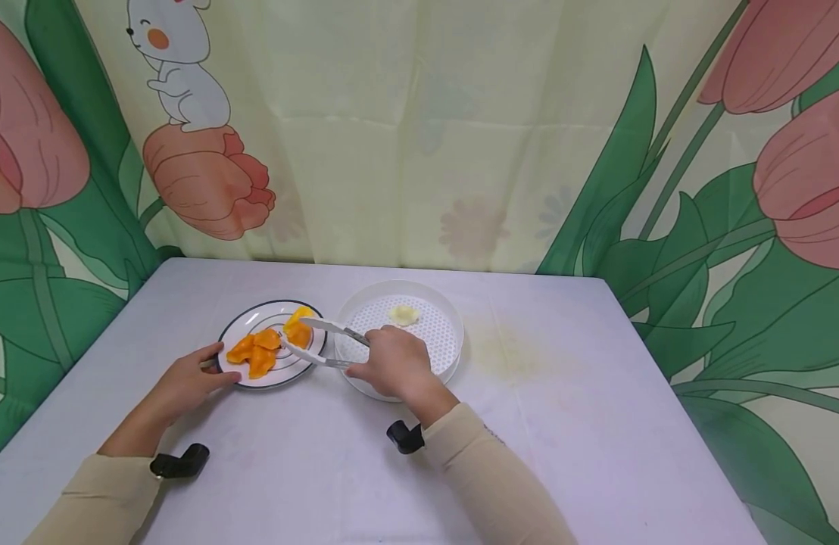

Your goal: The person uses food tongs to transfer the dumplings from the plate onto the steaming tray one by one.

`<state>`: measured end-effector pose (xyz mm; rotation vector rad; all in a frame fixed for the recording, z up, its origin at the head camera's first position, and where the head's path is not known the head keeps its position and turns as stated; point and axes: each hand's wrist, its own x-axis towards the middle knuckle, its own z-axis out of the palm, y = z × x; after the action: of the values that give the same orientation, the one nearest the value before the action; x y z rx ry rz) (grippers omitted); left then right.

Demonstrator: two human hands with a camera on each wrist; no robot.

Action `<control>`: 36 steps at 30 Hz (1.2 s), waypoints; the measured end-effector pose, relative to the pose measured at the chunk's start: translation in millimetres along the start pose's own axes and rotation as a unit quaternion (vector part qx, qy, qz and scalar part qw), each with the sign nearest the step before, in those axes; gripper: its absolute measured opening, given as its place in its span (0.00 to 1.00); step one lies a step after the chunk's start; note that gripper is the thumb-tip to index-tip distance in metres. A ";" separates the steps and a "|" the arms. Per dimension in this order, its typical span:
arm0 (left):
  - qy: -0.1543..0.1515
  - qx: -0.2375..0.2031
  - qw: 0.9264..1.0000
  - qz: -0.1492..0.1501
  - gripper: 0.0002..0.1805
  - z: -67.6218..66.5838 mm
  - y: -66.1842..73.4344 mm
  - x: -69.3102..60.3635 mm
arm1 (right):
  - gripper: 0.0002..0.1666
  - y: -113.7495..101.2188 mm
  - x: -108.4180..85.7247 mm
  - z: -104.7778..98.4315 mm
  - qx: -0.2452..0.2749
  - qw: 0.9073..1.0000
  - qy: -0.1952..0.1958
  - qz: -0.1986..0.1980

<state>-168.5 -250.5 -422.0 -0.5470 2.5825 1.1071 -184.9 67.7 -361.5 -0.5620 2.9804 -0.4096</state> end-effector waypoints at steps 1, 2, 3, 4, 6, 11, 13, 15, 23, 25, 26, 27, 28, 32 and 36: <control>-0.003 0.000 1.000 -0.003 0.50 -1.1 -0.4 -0.2 | 0.33 -0.7 -0.1 -0.2 -0.002 1.000 -0.001 -0.001; -0.005 0.000 1.000 -0.005 0.50 -2.3 -1.0 -0.5 | 0.33 -1.2 -0.1 -0.1 -0.003 1.000 -0.001 -0.002; -0.008 0.001 1.000 -0.008 0.51 -3.4 -1.8 -0.7 | 0.33 -1.8 -0.2 0.1 -0.003 1.000 -0.002 -0.002; -0.010 0.001 1.000 -0.011 0.51 -4.6 -2.7 -1.1 | 0.33 -2.4 -0.2 0.4 -0.002 1.000 -0.003 -0.003; -0.013 -0.001 1.000 -0.016 0.51 -7.1 -4.4 -2.0 | 0.33 -3.7 0.0 1.1 -0.003 1.000 -0.004 -0.005; -0.021 0.002 1.000 -0.019 0.51 -14.2 -8.9 -4.4 | 0.33 -7.5 1.0 3.4 -0.009 1.000 -0.005 -0.014; -0.023 0.004 1.000 -0.015 0.51 -16.7 -10.4 -4.9 | 0.33 -9.3 1.5 4.0 -0.011 1.000 -0.007 -0.017; -0.025 0.007 1.000 -0.010 0.51 -18.6 -12.1 -5.1 | 0.32 -11.1 2.2 4.9 -0.014 1.000 -0.009 -0.019; -0.025 0.005 1.000 -0.005 0.51 -20.6 -14.6 -6.2 | 0.31 -18.4 4.9 8.6 -0.020 0.999 -0.027 -0.012; -0.025 0.004 1.000 -0.006 0.51 -20.3 -14.3 -7.0 | 0.32 -19.9 5.3 8.9 -0.026 0.999 -0.027 -0.012; -0.024 0.003 1.000 -0.006 0.51 -20.2 -14.1 -7.3 | 0.32 -20.7 5.6 9.1 -0.030 0.999 -0.026 -0.012; -0.024 0.002 1.000 -0.006 0.51 -20.2 -14.0 -7.6 | 0.32 -21.4 5.9 9.3 -0.035 0.999 -0.025 -0.012; -0.024 0.002 1.000 -0.007 0.50 -20.2 -13.8 -8.0 | 0.31 -22.2 6.0 9.3 -0.039 0.999 -0.025 -0.012; -0.023 -0.003 1.000 -0.013 0.50 -20.2 -13.3 -8.0 | 0.28 -24.0 5.9 9.1 -0.047 0.998 -0.025 -0.012; -0.022 -0.004 1.000 -0.019 0.50 -19.8 -13.5 -7.1 | 0.24 -24.1 4.3 8.6 -0.050 0.998 -0.021 -0.013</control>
<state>-158.2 -272.0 -414.5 -0.5644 2.5213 1.1057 -179.5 42.4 -363.3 -0.6105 2.9701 -0.2474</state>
